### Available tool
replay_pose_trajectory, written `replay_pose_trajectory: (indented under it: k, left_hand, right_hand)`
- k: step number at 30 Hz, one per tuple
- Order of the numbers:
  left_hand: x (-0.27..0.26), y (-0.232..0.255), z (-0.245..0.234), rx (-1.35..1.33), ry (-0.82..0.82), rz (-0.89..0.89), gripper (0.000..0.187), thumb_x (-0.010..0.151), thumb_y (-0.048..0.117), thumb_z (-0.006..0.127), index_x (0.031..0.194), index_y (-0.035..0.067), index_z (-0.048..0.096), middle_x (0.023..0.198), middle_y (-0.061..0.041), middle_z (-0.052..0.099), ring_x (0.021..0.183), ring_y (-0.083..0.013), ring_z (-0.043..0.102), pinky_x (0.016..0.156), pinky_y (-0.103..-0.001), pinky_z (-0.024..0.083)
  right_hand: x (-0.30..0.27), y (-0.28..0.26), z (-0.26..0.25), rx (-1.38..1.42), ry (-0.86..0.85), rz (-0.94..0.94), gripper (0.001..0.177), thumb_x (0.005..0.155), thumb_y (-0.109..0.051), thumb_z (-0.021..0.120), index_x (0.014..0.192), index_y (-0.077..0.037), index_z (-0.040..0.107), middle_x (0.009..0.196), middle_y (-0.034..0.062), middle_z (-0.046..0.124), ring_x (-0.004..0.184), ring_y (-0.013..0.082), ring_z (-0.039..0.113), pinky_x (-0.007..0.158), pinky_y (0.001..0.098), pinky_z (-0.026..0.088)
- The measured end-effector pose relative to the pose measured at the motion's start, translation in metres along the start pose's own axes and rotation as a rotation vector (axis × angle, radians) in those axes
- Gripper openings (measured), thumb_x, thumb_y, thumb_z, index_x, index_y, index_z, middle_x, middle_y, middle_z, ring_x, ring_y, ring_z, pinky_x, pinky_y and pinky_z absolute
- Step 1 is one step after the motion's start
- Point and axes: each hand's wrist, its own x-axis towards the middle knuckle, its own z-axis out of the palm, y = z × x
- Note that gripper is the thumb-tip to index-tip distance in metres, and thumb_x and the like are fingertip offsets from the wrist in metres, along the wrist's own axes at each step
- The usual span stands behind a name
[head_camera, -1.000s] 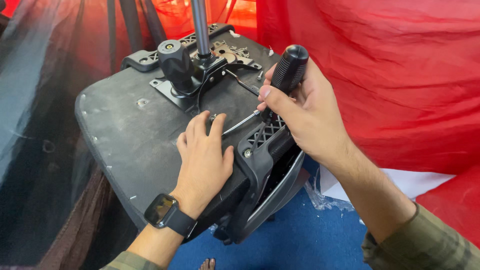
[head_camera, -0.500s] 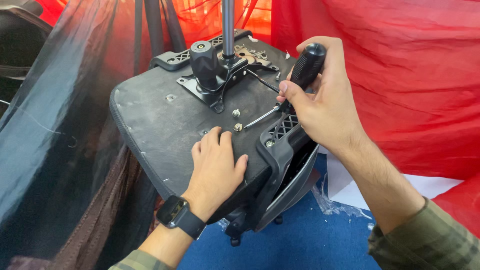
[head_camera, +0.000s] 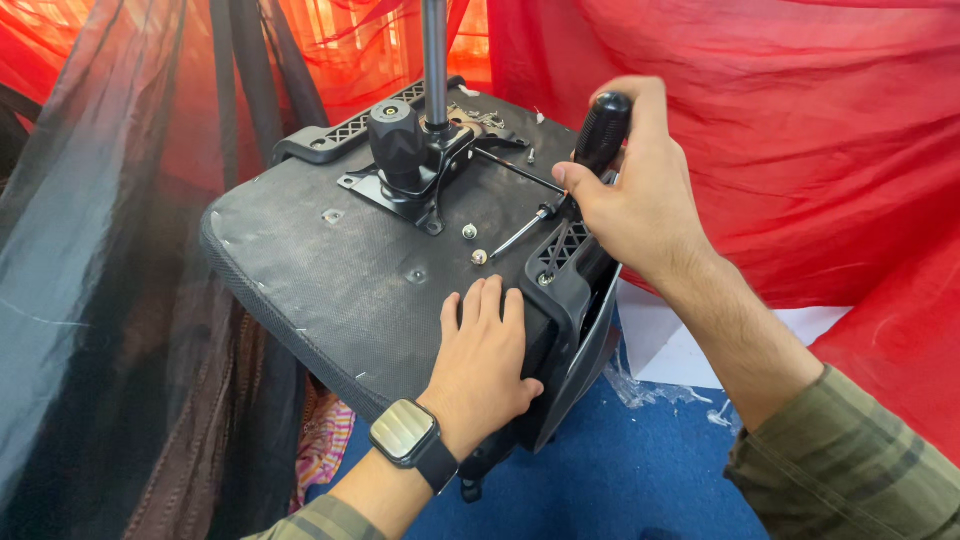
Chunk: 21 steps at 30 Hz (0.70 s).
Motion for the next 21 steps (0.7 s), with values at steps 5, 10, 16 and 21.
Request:
replay_pose_trajectory:
  k: [5, 10, 16, 21]
  left_hand:
    - [-0.007, 0.009, 0.008, 0.341, 0.087, 0.016, 0.091, 0.065, 0.017, 0.080, 0.143, -0.007, 0.039, 0.147, -0.029, 0.039, 0.139, -0.0438, 0.034, 0.111, -0.061, 0.027]
    - [-0.007, 0.025, 0.012, 0.476, 0.147, -0.038, 0.088, 0.069, 0.018, 0.078, 0.141, -0.013, 0.038, 0.149, -0.035, 0.039, 0.140, -0.0502, 0.036, 0.108, -0.063, 0.029]
    - [-0.007, 0.031, 0.004, 0.449, 0.014, -0.068, 0.102, 0.064, 0.021, 0.082, 0.148, -0.010, 0.034, 0.153, -0.035, 0.034, 0.143, -0.0505, 0.032, 0.113, -0.065, 0.027]
    - [-0.009, 0.031, 0.001, 0.458, 0.002, -0.041, 0.103, 0.063, 0.019, 0.081, 0.149, -0.010, 0.033, 0.154, -0.034, 0.034, 0.144, -0.0501, 0.032, 0.113, -0.065, 0.028]
  right_hand:
    - [0.007, -0.017, -0.011, -0.168, -0.114, 0.130, 0.060, 0.087, -0.007, 0.078, 0.130, -0.012, 0.036, 0.088, 0.0173, 0.066, 0.083, 0.0358, 0.071, 0.072, 0.0454, 0.054]
    - [0.015, -0.017, -0.018, -0.374, -0.226, 0.039, 0.049, 0.087, -0.014, 0.079, 0.120, -0.013, 0.043, 0.097, 0.0178, 0.068, 0.094, 0.0427, 0.068, 0.073, 0.0522, 0.050]
    - [0.026, -0.010, -0.027, -0.212, -0.329, -0.049, 0.042, 0.085, -0.009, 0.077, 0.115, -0.008, 0.047, 0.093, 0.0192, 0.066, 0.093, 0.0387, 0.069, 0.078, 0.0468, 0.052]
    - [0.029, -0.012, -0.029, -0.168, -0.377, -0.059, 0.040, 0.082, -0.008, 0.079, 0.110, -0.008, 0.051, 0.090, 0.0179, 0.066, 0.089, 0.0367, 0.069, 0.074, 0.0447, 0.053]
